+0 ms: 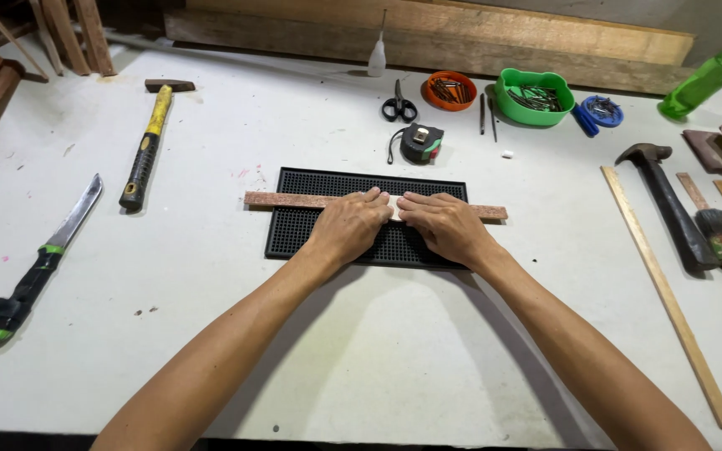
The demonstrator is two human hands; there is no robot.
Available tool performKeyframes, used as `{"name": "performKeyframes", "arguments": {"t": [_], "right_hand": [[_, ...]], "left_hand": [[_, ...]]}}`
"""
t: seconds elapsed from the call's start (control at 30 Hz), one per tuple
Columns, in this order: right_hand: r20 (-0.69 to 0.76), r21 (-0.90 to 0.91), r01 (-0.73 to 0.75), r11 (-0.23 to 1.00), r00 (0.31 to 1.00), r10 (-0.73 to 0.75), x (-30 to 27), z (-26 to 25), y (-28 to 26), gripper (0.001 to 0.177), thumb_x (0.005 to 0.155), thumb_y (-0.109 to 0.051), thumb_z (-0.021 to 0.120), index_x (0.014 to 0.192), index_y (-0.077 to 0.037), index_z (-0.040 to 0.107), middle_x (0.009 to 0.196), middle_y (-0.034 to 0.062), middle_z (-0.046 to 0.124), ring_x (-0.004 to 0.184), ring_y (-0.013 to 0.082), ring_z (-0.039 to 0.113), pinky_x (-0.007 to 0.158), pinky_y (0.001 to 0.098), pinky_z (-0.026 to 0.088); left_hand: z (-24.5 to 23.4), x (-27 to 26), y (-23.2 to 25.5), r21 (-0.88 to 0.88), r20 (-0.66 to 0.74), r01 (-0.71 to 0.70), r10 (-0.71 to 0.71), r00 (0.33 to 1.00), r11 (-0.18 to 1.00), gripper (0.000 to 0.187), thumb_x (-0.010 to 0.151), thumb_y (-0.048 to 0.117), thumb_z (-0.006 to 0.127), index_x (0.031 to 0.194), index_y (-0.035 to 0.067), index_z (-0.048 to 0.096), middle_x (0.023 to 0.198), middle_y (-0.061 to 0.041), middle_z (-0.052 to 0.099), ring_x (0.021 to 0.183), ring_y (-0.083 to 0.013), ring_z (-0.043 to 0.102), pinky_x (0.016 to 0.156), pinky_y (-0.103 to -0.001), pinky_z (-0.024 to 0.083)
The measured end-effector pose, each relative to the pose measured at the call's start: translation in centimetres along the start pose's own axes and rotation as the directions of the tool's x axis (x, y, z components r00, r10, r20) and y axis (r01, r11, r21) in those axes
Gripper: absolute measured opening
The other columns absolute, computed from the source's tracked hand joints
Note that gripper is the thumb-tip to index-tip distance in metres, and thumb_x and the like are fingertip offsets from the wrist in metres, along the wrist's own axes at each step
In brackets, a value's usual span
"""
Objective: The recorder sands a small strip of wood on a workbench after measuring it.
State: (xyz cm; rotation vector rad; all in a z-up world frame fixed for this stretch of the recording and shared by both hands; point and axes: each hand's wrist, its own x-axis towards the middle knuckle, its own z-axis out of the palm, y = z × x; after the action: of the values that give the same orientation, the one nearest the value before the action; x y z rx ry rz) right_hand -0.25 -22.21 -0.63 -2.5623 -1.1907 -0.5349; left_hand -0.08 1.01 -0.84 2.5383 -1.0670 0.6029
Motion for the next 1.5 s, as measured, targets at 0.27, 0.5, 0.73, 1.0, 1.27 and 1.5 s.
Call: {"name": "performKeyframes", "arguments": {"t": [0.27,0.5,0.73,1.0,1.27,1.5], "right_hand": [[0.021,0.044,0.088,0.995,0.996,-0.089,6.7,4.6,-3.1,0.029,0.085,-0.001,0.070,0.112,-0.011,0.075,0.132,0.0028,0.070,0.125,0.0197,0.064,0.103,0.0385,0.053],[0.012,0.077,0.178,0.981,0.984,-0.179,11.0,7.3,-4.7,0.026,0.087,-0.005,0.071,0.112,-0.011,0.076,0.131,0.0034,0.070,0.125,0.0200,0.063,0.105,0.0399,0.052],[0.013,0.064,0.175,0.983,0.984,-0.176,7.9,4.9,-3.3,0.024,0.088,-0.007,0.072,0.111,-0.011,0.076,0.131,0.0035,0.071,0.125,0.0193,0.064,0.104,0.0389,0.051],[0.017,0.045,0.061,0.997,0.998,-0.062,0.3,0.3,0.6,0.028,0.083,0.000,0.072,0.109,-0.008,0.075,0.129,0.0043,0.072,0.127,0.0190,0.064,0.100,0.0389,0.052],[-0.008,0.054,0.011,0.998,1.000,-0.011,-2.7,-1.0,2.3,0.031,0.083,0.002,0.071,0.112,-0.008,0.075,0.129,0.0046,0.072,0.126,0.0195,0.064,0.101,0.0396,0.053],[0.035,0.047,0.013,0.999,0.999,-0.015,0.4,0.6,0.5,0.026,0.085,-0.002,0.072,0.110,-0.010,0.075,0.128,0.0026,0.072,0.125,0.0178,0.064,0.102,0.0384,0.052]], "left_hand": [[-3.8,-5.7,-4.6,0.036,-0.040,0.154,-0.152,0.987,0.987,0.020,0.095,0.005,0.056,0.101,0.004,0.075,0.122,-0.015,0.072,0.121,-0.0298,0.065,0.098,-0.041,0.055],[-6.2,-8.7,-6.8,0.083,-0.108,0.250,-0.241,0.964,0.965,0.016,0.094,0.005,0.059,0.096,0.006,0.076,0.112,-0.013,0.076,0.115,-0.0293,0.069,0.091,-0.042,0.058],[-4.4,-6.6,-4.0,0.118,-0.080,0.229,-0.221,0.972,0.966,0.016,0.097,0.005,0.059,0.096,0.005,0.075,0.111,-0.014,0.076,0.115,-0.0305,0.068,0.091,-0.040,0.059],[-0.6,-1.0,1.5,0.061,-0.059,0.096,-0.093,0.994,0.993,0.018,0.095,0.003,0.056,0.092,0.005,0.074,0.114,-0.017,0.074,0.117,-0.0299,0.067,0.093,-0.043,0.058],[1.9,1.3,3.3,-0.017,-0.016,0.105,-0.105,0.994,0.994,0.020,0.092,-0.003,0.055,0.088,0.003,0.073,0.116,-0.018,0.073,0.120,-0.0310,0.066,0.088,-0.042,0.059],[0.2,-1.1,0.7,0.035,-0.101,0.092,-0.088,0.991,0.995,0.019,0.093,-0.001,0.056,0.085,0.005,0.072,0.106,-0.018,0.075,0.115,-0.0297,0.068,0.088,-0.042,0.061]]}}
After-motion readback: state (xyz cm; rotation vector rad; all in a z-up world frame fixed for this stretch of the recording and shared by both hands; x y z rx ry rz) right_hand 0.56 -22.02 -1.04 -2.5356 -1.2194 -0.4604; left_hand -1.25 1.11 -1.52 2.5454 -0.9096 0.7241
